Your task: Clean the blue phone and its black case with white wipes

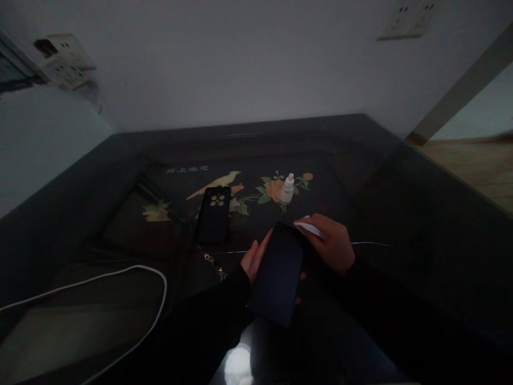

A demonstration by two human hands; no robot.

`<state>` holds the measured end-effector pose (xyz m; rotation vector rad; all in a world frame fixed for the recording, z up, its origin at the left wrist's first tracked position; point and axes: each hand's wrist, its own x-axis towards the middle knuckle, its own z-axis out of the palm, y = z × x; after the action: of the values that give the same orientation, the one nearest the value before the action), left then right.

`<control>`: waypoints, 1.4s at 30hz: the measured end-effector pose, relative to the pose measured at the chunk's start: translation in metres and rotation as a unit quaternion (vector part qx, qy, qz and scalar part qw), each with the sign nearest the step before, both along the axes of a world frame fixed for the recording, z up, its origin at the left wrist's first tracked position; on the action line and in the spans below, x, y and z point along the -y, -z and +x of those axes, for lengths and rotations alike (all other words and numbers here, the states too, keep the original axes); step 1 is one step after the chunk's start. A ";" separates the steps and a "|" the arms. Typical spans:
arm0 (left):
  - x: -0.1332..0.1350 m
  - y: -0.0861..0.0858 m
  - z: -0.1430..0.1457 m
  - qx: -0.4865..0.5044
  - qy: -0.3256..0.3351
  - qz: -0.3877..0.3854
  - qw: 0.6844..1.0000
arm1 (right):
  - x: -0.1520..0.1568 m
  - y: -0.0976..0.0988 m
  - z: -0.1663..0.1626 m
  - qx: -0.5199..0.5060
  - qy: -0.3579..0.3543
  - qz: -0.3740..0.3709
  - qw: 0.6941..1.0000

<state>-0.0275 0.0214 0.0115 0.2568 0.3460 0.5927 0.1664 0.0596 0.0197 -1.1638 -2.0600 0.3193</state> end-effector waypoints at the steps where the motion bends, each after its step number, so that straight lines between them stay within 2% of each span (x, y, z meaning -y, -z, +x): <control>1: 0.000 0.000 0.000 -0.002 -0.003 0.002 1.000 | 0.003 -0.002 -0.002 -0.001 -0.017 0.010 1.000; 3: -0.001 0.003 0.003 -0.021 -0.046 0.012 0.999 | 0.020 -0.007 -0.013 0.005 -0.107 0.061 0.992; 6: -0.004 0.009 0.010 -0.057 -0.137 0.023 0.989 | 0.055 -0.013 -0.041 0.034 -0.269 0.171 0.947; 9: -0.006 0.011 0.012 -0.070 -0.158 0.022 0.985 | 0.069 -0.011 -0.054 0.023 -0.326 0.208 0.922; 10: -0.007 0.011 0.012 -0.073 -0.158 0.021 0.985 | 0.065 -0.009 -0.053 0.017 -0.315 0.203 0.927; 12: -0.007 0.010 0.009 -0.077 -0.159 0.027 0.984 | 0.047 -0.002 -0.042 0.014 -0.244 0.164 0.956; 14: -0.005 0.009 0.006 -0.058 -0.117 0.034 0.991 | 0.021 0.004 -0.025 0.012 -0.103 0.103 0.989; 16: -0.002 0.009 0.004 -0.021 -0.047 0.028 0.998 | 0.001 0.008 -0.011 0.006 0.000 0.057 0.998; 18: -0.001 0.010 0.004 0.000 -0.011 0.013 1.000 | -0.005 0.007 -0.007 0.006 0.027 0.049 0.998; 20: -0.001 0.011 0.005 -0.021 -0.059 0.012 0.998 | 0.005 0.003 -0.015 0.010 -0.038 0.082 0.996; 23: -0.005 0.013 0.008 -0.059 -0.145 0.017 0.987 | 0.039 -0.003 -0.041 0.009 -0.233 0.162 0.959; 24: -0.006 0.014 0.009 -0.064 -0.154 0.017 0.986 | 0.049 -0.004 -0.050 0.011 -0.283 0.179 0.942; 26: -0.009 0.016 0.009 -0.063 -0.152 0.014 0.986 | 0.059 -0.005 -0.060 0.002 -0.324 0.198 0.925; 27: -0.010 0.017 0.010 -0.063 -0.151 0.013 0.986 | 0.058 -0.004 -0.060 -0.004 -0.318 0.196 0.928; 29: -0.009 0.016 0.009 -0.063 -0.151 0.013 0.986 | 0.043 0.000 -0.051 -0.011 -0.261 0.171 0.950; 31: -0.006 0.013 0.008 -0.046 -0.108 0.011 0.993 | 0.018 0.004 -0.036 -0.006 -0.155 0.133 0.979; 33: -0.001 0.009 0.007 -0.022 -0.052 0.010 0.998 | -0.004 0.006 -0.021 -0.002 -0.039 0.089 0.995; 35: 0.001 0.005 0.007 -0.011 -0.021 0.012 1.000 | -0.013 0.006 -0.015 0.001 0.005 0.075 0.997; 36: 0.002 0.005 0.007 -0.017 -0.034 0.013 0.999 | -0.011 0.005 -0.017 0.004 -0.007 0.082 0.997; 38: -0.001 0.007 0.007 -0.032 -0.072 0.013 0.997 | 0.004 0.002 -0.028 0.009 -0.095 0.115 0.989; 40: -0.004 0.011 0.007 -0.042 -0.103 0.010 0.994 | 0.028 -0.003 -0.046 0.006 -0.222 0.158 0.962; 42: -0.008 0.016 0.007 -0.045 -0.113 0.010 0.992 | 0.049 -0.006 -0.061 0.009 -0.283 0.184 0.941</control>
<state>-0.0204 0.0292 -0.0049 0.2653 0.4597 0.8105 0.1058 0.0109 0.0260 -0.3381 -2.3154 0.1780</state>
